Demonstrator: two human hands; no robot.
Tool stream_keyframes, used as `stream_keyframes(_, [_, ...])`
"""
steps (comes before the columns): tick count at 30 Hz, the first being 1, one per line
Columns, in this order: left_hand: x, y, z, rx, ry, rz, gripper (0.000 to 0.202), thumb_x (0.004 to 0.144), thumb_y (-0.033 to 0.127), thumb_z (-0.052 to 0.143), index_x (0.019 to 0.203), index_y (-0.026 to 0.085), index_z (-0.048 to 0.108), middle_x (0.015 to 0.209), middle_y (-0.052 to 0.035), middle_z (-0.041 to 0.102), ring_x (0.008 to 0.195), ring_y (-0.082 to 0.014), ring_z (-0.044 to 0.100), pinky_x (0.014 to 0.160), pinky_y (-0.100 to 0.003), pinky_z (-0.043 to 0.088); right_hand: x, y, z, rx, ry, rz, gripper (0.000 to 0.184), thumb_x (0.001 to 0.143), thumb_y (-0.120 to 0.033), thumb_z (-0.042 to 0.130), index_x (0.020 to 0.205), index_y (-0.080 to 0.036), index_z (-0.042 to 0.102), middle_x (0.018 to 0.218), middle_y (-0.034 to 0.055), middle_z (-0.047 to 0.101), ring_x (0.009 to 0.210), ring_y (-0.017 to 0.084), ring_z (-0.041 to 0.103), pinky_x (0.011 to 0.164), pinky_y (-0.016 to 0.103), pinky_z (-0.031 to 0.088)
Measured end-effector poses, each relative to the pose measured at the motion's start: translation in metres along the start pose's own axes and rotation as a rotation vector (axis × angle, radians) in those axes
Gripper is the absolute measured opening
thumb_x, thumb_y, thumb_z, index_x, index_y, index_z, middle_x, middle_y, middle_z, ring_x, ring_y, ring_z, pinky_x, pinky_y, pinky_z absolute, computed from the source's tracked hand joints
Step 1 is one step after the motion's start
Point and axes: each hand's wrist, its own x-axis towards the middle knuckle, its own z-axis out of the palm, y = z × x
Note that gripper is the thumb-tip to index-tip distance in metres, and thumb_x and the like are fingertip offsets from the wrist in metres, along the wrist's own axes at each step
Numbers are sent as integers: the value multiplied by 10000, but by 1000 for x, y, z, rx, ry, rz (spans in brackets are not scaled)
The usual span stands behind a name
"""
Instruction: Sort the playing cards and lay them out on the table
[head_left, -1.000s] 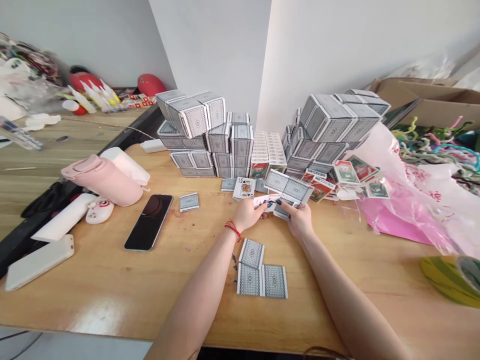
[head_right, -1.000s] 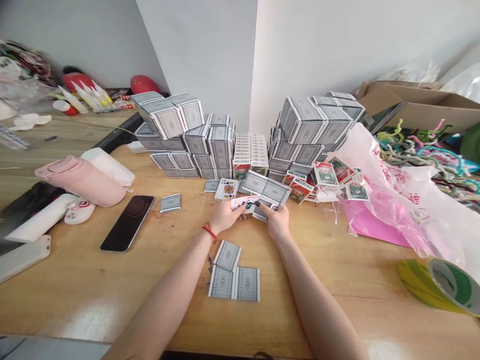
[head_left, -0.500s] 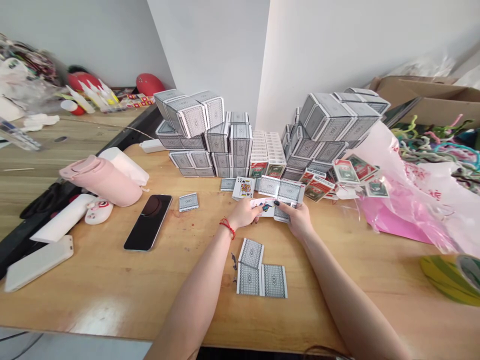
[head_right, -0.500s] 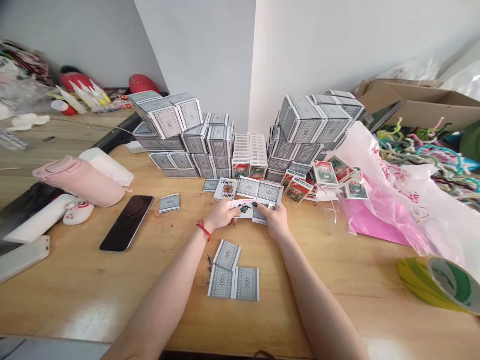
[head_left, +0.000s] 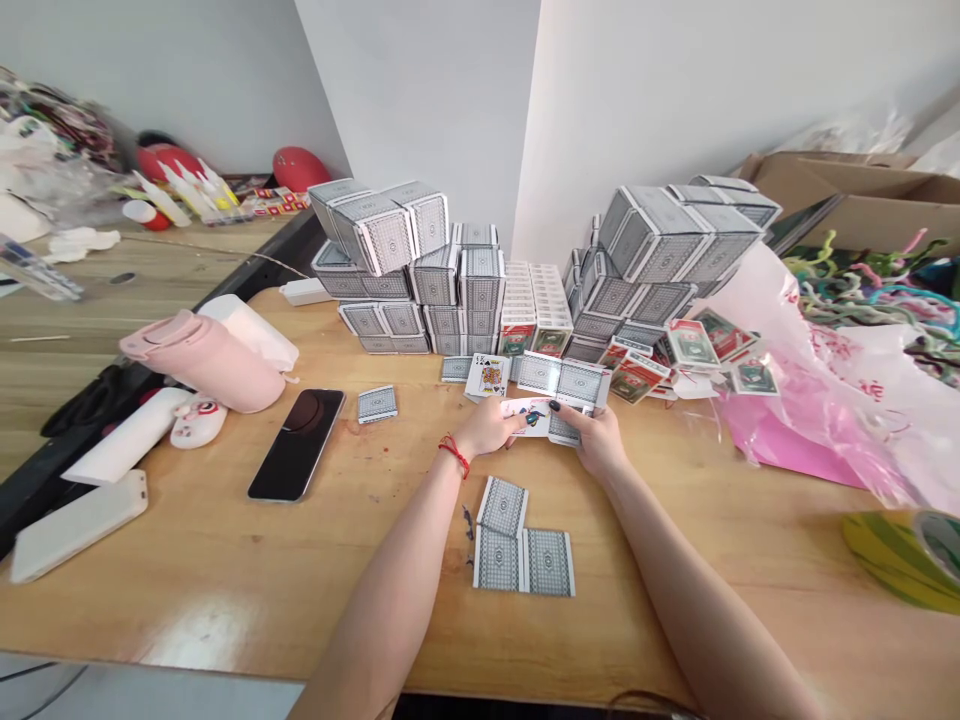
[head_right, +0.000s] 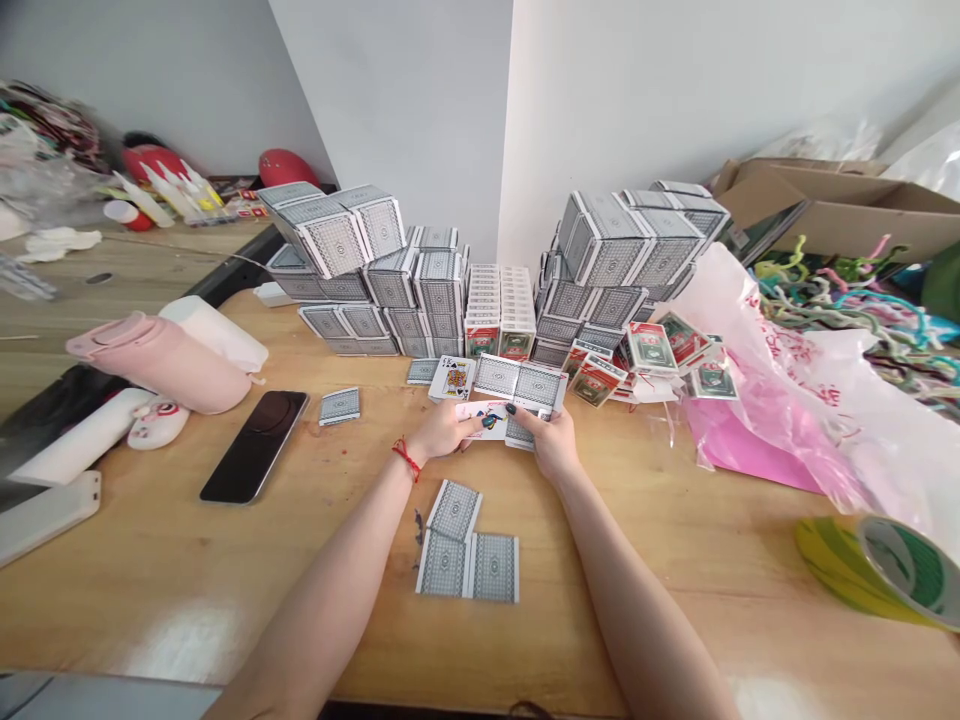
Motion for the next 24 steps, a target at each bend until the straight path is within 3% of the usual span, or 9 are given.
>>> stream_keyframes(11, [-1,7,8,-109,61,66,433,793,498,457,951,125,609,530,6,523,407,-101,498,378,-197,367,3,1,-3,-18,3,-2,493,505,-259,793,960,-163,629,888,67,701,804,242,654,753,394,530])
stream_keyframes(19, [-3,8,0,94,59,117,397,805,477,439,729,137,629,461,18,480,371,-84,429,384,-198,296,1,1,-1,-2,-35,43,427,506,-269,792,892,-167,641,878,59,704,786,242,660,712,374,540])
stream_keyframes(24, [0,4,-3,183,41,199,400,815,445,433,733,122,655,558,-21,575,506,-120,487,480,-216,338,-1,-1,-2,-27,-66,53,451,510,-289,789,917,-165,637,888,62,702,793,239,659,711,370,535])
